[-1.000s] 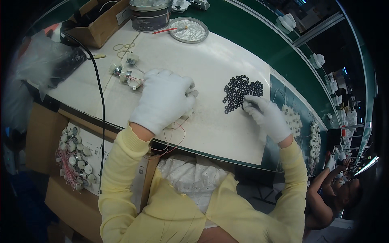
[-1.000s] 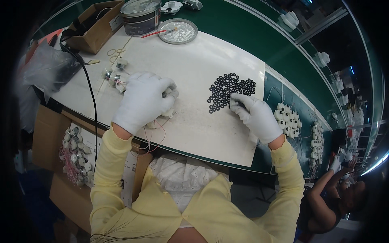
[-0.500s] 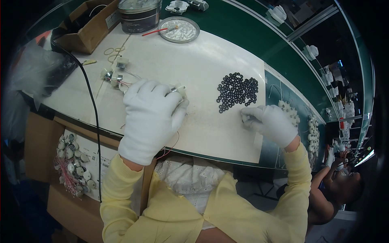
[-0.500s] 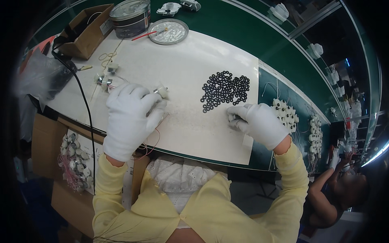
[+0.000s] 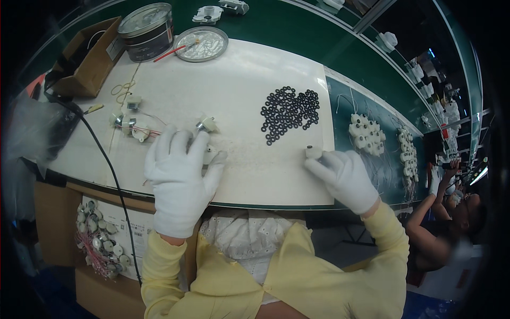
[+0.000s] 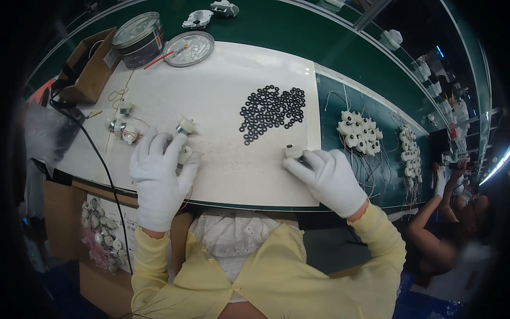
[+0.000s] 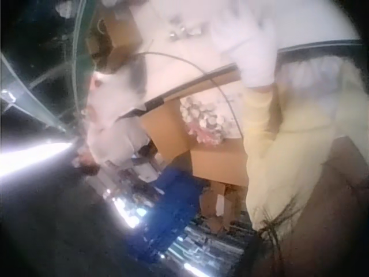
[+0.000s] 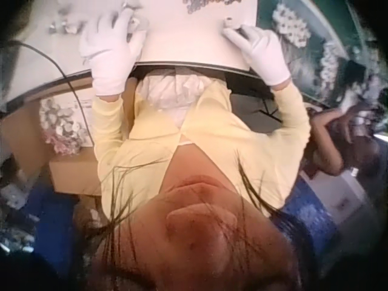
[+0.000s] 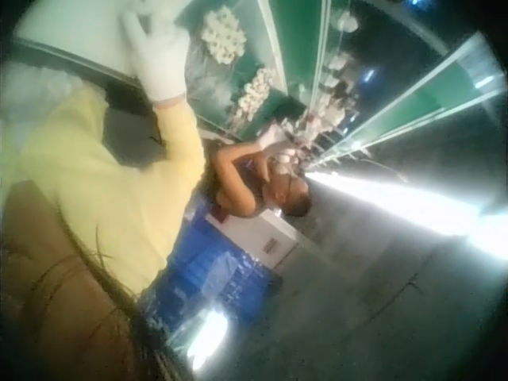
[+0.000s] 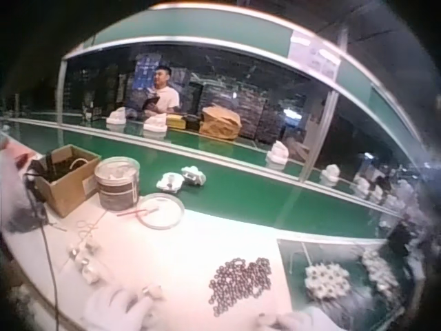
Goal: The person assembles small white cylindrical electronic components by hand. They pick up a component, attach a small black washer, and place the finished unit on the table. The person repeats this process continuously, organizing the completed items into a cluster.
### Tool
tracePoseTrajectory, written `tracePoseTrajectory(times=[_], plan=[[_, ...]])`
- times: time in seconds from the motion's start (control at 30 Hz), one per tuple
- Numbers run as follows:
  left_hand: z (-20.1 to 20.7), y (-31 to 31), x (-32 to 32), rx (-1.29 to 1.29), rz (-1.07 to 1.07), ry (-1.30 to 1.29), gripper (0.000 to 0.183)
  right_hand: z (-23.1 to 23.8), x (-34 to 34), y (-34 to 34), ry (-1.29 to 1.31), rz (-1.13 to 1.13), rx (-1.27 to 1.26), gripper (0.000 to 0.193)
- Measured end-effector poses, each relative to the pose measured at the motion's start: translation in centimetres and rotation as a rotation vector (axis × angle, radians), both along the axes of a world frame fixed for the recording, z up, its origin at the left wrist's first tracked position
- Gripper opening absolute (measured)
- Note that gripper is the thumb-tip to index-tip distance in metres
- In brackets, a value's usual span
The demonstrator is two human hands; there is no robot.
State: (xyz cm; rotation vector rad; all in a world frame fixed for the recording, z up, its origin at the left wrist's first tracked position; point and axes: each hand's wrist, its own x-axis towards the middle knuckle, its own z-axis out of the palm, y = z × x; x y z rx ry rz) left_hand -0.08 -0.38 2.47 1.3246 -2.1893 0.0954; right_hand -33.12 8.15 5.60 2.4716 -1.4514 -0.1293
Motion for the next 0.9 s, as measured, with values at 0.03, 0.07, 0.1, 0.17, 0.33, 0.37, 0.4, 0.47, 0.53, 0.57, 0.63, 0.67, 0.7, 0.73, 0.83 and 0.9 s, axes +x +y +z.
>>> tracePoseTrajectory(times=[0.03, 0.07, 0.1, 0.17, 0.33, 0.37, 0.4, 0.47, 0.53, 0.57, 0.63, 0.67, 0.7, 0.73, 0.83, 0.9], plan=[[-0.1, 0.2, 0.1, -0.017, 0.021, -0.023, 0.039, 0.5, -0.1, 0.9, -0.08, 0.012, 0.034, 0.044], [-0.3, 0.4, 0.2, -0.004, 0.026, -0.031, 0.041, 1.1, -0.2, 1.8, -0.163, 0.019, 0.065, 0.042], [-0.5, 0.4, 0.4, 0.005, 0.028, -0.038, 0.043, 1.7, -0.9, 2.6, -0.183, 0.025, 0.092, 0.04], [-0.9, 0.4, 1.0, 0.011, 0.02, -0.062, 0.046, 3.5, -2.0, 3.3, -0.19, 0.021, 0.24, 0.036], [-0.7, 0.1, 0.5, -0.044, -0.031, -0.138, 0.05, 3.5, 0.3, 1.2, -0.349, -0.202, -0.04, 0.027], [-0.6, 0.1, 0.4, -0.037, -0.043, -0.161, 0.05, 2.7, 0.6, 0.7, -0.322, -0.223, 0.016, 0.03], [-0.5, 0.1, 0.5, -0.033, -0.056, -0.181, 0.05, 1.6, 0.6, 0.2, -0.293, -0.246, 0.069, 0.033], [-0.4, 0.0, 0.8, -0.009, -0.072, -0.184, 0.048, 0.5, 0.2, 0.5, -0.254, -0.276, 0.112, 0.038], [-0.5, 0.1, 1.2, 0.041, -0.054, -0.161, 0.046, 0.1, -0.4, 0.9, -0.233, -0.263, 0.095, 0.042], [-0.5, 0.2, 1.3, 0.06, -0.046, -0.148, 0.042, 0.7, -1.2, 1.3, -0.269, -0.291, 0.146, 0.041], [-0.9, 0.0, 1.5, 0.008, -0.067, -0.172, 0.044, 2.0, -3.1, 2.6, -0.368, -0.405, 0.142, 0.039], [-1.0, -0.1, 1.5, -0.016, -0.08, -0.182, 0.046, 2.7, -4.3, 3.6, -0.417, -0.464, 0.14, 0.038], [-0.9, -0.2, 1.7, -0.012, -0.083, -0.175, 0.045, 3.3, -5.5, 4.5, -0.388, -0.492, 0.056, 0.037], [-0.8, -0.3, 1.7, -0.018, -0.085, -0.175, 0.044, 4.1, -6.9, 5.1, -0.358, -0.518, -0.026, 0.036], [-0.4, -0.6, 1.4, -0.011, -0.112, -0.158, 0.041, 5.0, -11.7, 6.4, -0.315, -0.704, -0.098, 0.033], [0.0, -0.5, 1.2, 0.015, -0.116, -0.14, 0.037, 4.5, -14.7, 5.5, -0.37, -0.863, -0.037, 0.035]])
